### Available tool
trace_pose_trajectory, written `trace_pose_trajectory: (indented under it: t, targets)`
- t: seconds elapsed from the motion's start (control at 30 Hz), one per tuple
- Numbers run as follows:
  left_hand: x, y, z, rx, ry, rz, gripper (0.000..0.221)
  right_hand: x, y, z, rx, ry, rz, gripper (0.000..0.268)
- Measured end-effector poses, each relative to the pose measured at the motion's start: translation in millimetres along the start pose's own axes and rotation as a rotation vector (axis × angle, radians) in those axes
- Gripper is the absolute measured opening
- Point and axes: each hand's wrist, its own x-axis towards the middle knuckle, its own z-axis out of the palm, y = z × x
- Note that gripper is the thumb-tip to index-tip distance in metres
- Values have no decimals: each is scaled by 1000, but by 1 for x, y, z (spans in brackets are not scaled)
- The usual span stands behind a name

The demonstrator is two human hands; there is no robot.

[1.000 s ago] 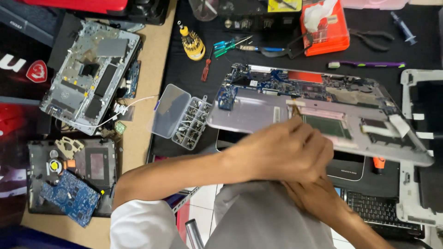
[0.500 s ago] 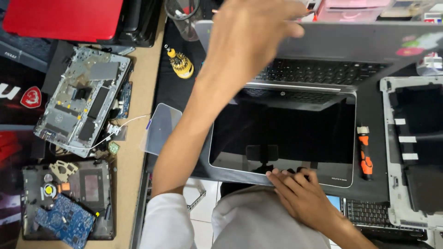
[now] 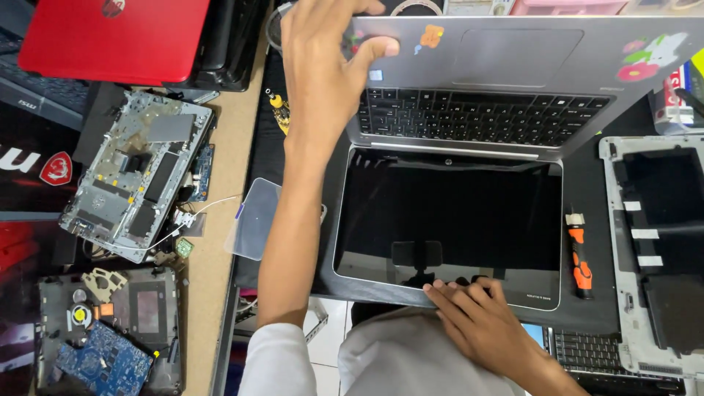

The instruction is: Using a screwdriver to remove and install screws on various internal components of a laptop during a repair process.

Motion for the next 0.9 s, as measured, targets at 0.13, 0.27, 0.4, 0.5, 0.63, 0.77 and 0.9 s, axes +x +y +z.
trace_pose_trajectory:
  t: [0.13, 0.27, 0.4, 0.5, 0.63, 0.77, 0.9]
  targets:
    - [-13, -9, 2, -107, -14, -159, 41, 0, 1, 4, -9, -16, -12, 53]
    - [-29, -28, 16, -428, 86, -401, 62, 5, 3, 0, 76, 26, -3, 47]
    - [-43, -34, 23, -638, 150, -549, 62, 9, 8, -2, 156, 38, -21, 46]
    - [-51, -27, 30, -652, 200, -599, 64, 26, 33, -18, 461, 253, 73, 31]
    - [-58, -15, 46, -639, 262, -564, 56, 79, 80, -96, 138, 424, 257, 22]
    - [-61, -14, 56, -587, 263, -569, 50, 121, 138, -130, -129, 585, 159, 54]
    - [-60, -13, 54, -521, 254, -614, 55, 149, 181, -135, -267, 437, 188, 65]
